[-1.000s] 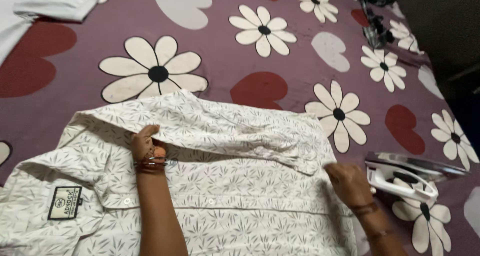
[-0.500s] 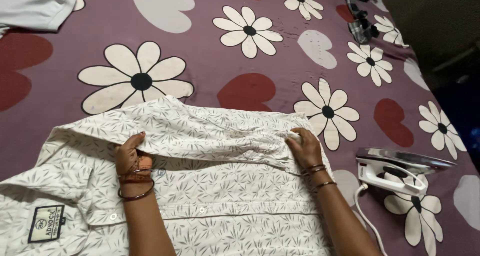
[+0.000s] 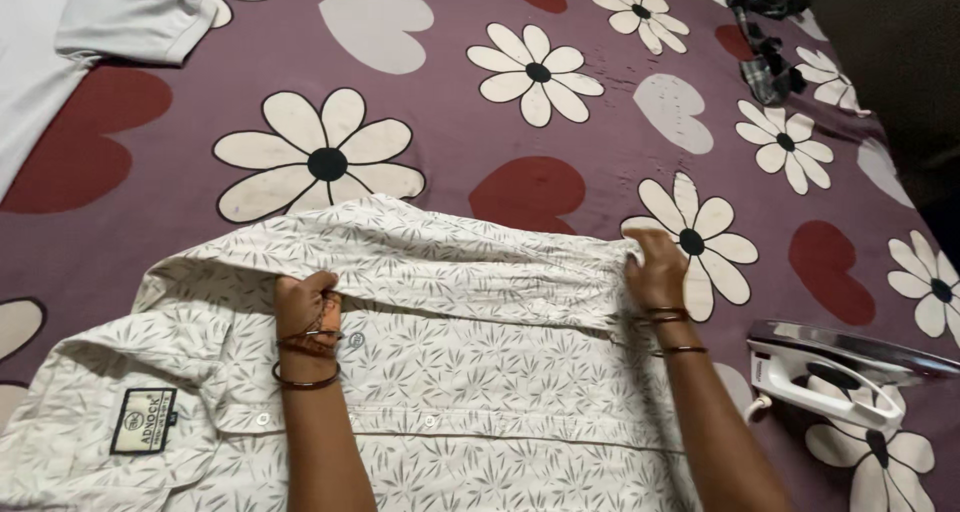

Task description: The person irons a white patterned shirt laid out on a bed. They use an electric iron to smooth the fabric, moving it across the shirt's body and sleeves while occasionally adjusting the garment with their hands.

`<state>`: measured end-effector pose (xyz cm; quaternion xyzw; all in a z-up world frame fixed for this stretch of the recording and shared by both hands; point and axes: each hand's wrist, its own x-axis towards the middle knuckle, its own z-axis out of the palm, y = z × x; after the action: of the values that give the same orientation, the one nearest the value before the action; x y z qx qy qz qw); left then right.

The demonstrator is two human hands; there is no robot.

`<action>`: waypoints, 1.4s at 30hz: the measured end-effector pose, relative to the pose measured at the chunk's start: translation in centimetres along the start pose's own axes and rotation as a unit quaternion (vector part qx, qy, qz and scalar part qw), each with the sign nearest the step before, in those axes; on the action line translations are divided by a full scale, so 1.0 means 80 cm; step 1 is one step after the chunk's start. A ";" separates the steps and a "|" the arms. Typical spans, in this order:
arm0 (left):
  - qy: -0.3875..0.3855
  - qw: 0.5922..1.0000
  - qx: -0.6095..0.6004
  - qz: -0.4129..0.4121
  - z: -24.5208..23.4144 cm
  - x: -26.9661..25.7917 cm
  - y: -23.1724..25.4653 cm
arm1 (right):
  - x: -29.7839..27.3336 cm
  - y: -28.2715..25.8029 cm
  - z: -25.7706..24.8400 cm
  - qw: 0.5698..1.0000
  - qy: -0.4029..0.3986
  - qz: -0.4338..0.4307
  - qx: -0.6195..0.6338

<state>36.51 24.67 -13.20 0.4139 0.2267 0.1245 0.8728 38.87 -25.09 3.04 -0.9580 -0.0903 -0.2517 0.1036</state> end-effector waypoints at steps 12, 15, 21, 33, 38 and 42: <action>0.035 0.984 -0.168 0.054 -0.003 -0.007 0.032 | -0.008 -0.375 0.159 0.957 -0.146 -0.208 0.138; 0.076 0.974 -0.194 0.088 0.004 -0.017 0.053 | -0.016 -0.435 0.179 0.941 -0.273 -0.193 0.059; 0.189 0.898 0.073 0.390 0.023 -0.035 0.069 | -0.023 -0.446 0.192 0.925 -0.273 -0.257 0.067; -0.073 0.623 0.719 0.300 0.095 -0.083 0.061 | -0.041 -0.340 0.162 0.943 -0.329 -0.057 0.004; -0.070 0.595 0.746 0.292 0.080 -0.074 0.049 | -0.058 -0.254 0.081 0.951 -0.300 -0.004 -0.071; -0.058 0.584 0.761 0.275 0.076 -0.074 0.047 | -0.085 -0.172 0.044 0.955 -0.264 0.061 -0.124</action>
<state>34.35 20.56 -5.16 0.9759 0.0629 0.1158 0.1739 31.62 -11.82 -1.29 -0.9993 -0.0245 0.0082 -0.0283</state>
